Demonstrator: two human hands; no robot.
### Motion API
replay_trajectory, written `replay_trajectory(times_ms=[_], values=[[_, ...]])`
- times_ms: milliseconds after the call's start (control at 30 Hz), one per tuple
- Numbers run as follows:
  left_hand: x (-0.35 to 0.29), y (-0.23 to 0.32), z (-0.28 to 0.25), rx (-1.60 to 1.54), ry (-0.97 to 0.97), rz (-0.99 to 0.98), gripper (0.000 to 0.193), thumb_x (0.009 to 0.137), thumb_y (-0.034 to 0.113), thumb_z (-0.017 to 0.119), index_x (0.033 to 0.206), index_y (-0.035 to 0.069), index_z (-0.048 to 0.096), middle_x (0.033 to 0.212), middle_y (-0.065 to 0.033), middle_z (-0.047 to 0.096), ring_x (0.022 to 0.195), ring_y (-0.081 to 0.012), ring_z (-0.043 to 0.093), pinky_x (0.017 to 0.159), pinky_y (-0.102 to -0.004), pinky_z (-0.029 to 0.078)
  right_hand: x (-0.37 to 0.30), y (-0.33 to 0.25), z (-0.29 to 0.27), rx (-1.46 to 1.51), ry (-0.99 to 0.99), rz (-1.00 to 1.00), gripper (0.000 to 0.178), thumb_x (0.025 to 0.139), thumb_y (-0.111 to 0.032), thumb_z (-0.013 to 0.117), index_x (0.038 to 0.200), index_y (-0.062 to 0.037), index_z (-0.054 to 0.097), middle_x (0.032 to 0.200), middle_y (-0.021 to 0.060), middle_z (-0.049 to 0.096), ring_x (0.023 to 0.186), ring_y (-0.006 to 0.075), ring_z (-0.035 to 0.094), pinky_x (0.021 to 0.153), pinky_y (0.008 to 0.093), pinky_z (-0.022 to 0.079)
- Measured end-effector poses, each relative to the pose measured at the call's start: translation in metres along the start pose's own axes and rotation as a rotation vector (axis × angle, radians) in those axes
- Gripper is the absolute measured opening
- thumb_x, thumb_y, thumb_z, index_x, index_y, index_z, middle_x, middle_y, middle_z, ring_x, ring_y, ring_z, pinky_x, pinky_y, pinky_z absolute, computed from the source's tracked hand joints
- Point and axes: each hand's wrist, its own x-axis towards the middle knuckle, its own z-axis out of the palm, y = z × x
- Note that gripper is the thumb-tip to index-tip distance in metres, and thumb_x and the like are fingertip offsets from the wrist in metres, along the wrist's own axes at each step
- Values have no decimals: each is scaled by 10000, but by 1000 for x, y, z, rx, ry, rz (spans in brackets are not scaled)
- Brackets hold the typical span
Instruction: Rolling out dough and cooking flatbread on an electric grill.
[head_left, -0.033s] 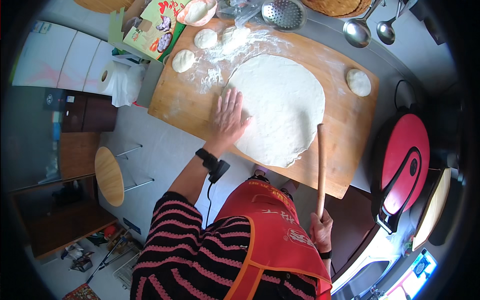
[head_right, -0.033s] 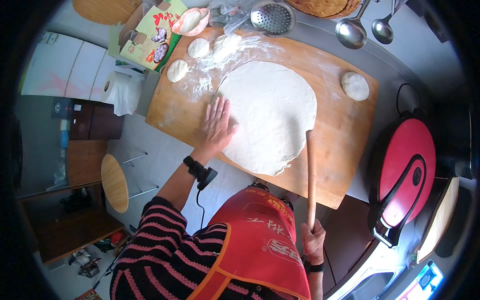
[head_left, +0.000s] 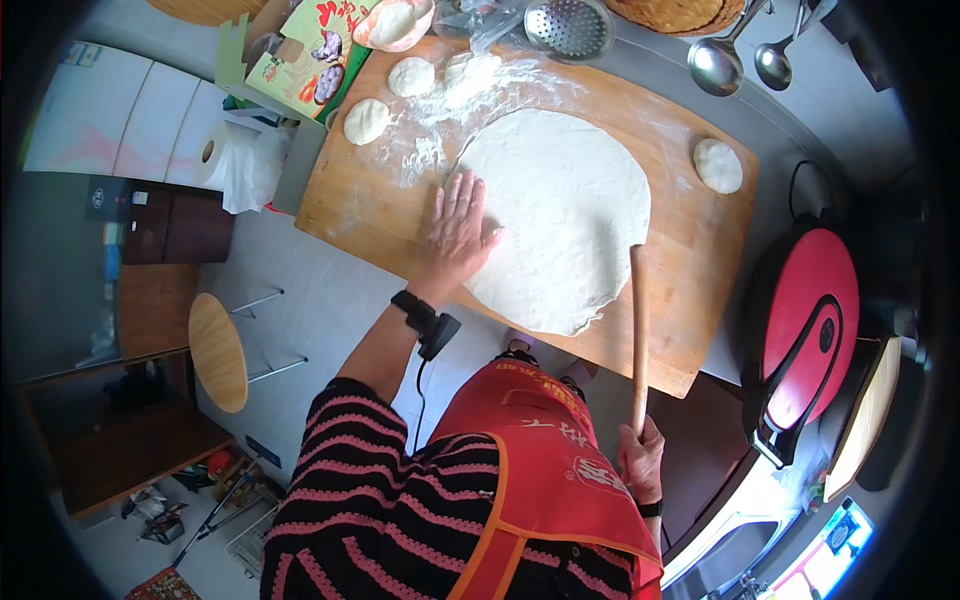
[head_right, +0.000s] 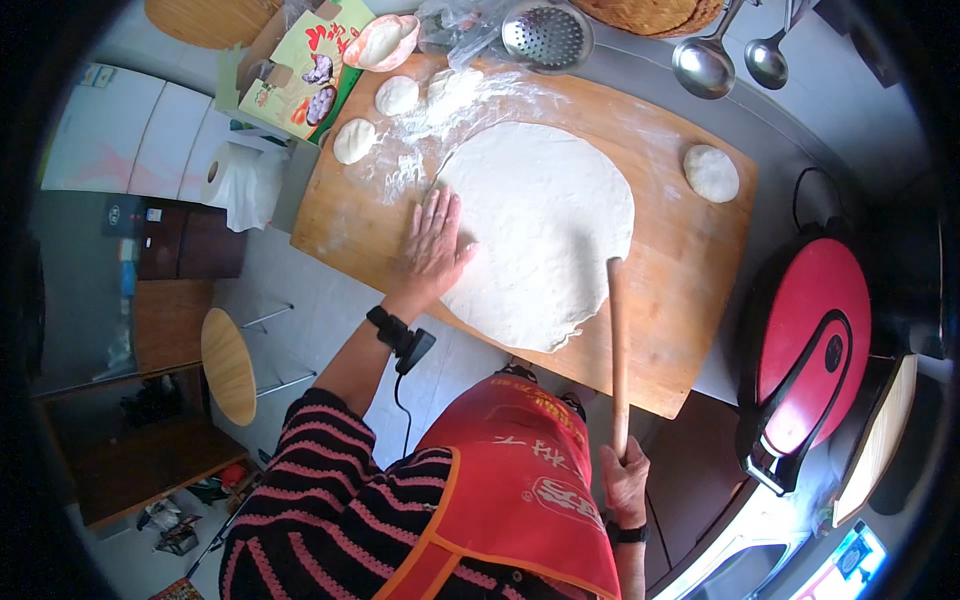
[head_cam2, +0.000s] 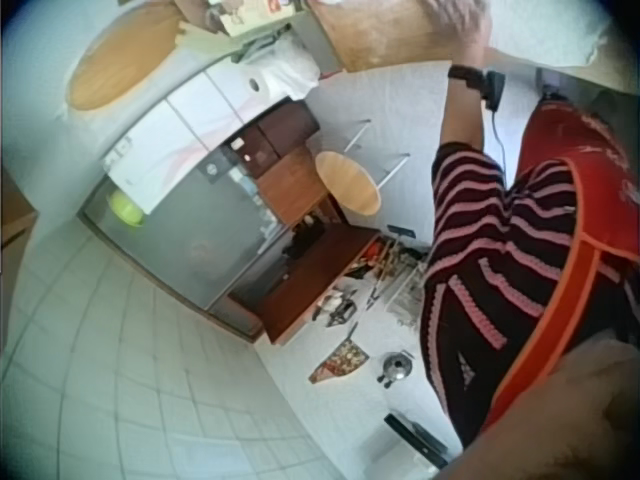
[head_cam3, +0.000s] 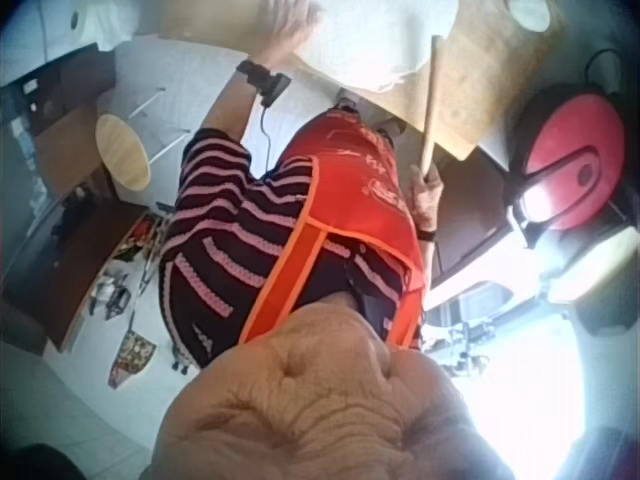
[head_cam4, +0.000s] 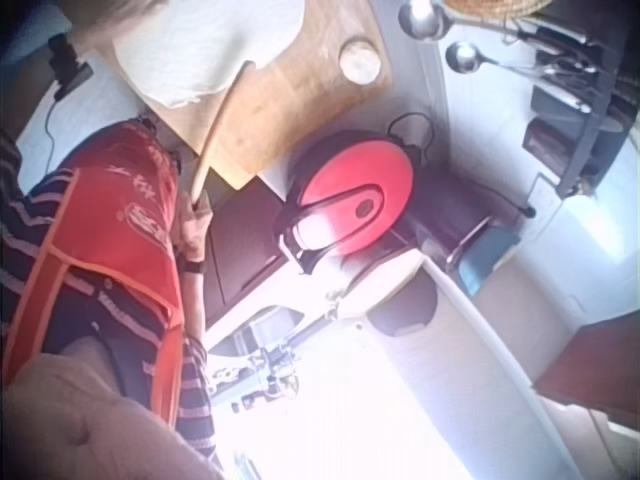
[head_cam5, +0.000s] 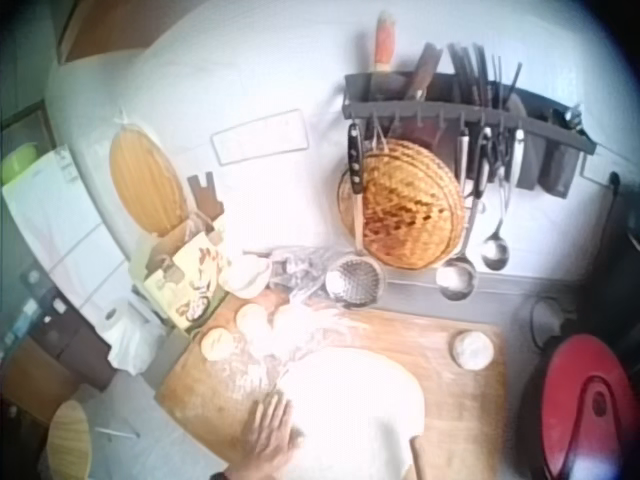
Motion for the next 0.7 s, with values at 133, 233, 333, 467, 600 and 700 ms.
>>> replay_trajectory(times_ms=[133,233,333,467,600,700], values=[[-1,-10,-6,-43,-77,-44,769,877,406,555,1457,15,236,1544,-163,182,1439,-282,145,1167,-470,87,17,-9,21,-160,-47,-295,91,855,-87,583,826,-58,502,604,-39,456,463,29,386,393,209,290],[-5,-21,-3,-44,-25,-138,745,872,348,574,1452,13,248,1539,-175,191,1438,-292,147,1165,-472,87,17,-53,58,-135,-78,-243,80,828,-42,601,838,-46,521,660,-50,432,578,39,367,483,224,318],[-10,-14,-1,-139,222,-170,735,851,274,608,1444,8,264,1533,-199,190,1434,-320,153,1157,-494,86,28,-39,77,-178,-133,-268,111,837,-50,632,811,-36,525,652,-43,417,614,45,355,512,237,332],[4,59,-23,-435,222,266,811,773,278,690,1432,14,297,1524,-222,197,1427,-361,161,1132,-556,97,48,-44,119,-258,-186,-318,158,840,-93,650,793,-33,511,610,12,411,585,66,362,495,276,355],[22,74,-29,-345,94,369,757,796,373,662,1409,48,361,1526,-155,238,1427,-325,172,1149,-532,91,65,-29,144,-322,-229,-357,207,833,-145,656,803,-9,503,595,72,464,566,113,419,497,317,399],[15,46,-4,-302,22,285,739,803,353,650,1408,43,359,1521,-160,245,1422,-329,186,1149,-529,93,60,-33,161,-524,-141,-362,213,824,-157,669,835,3,529,641,117,565,583,133,509,534,330,450]])
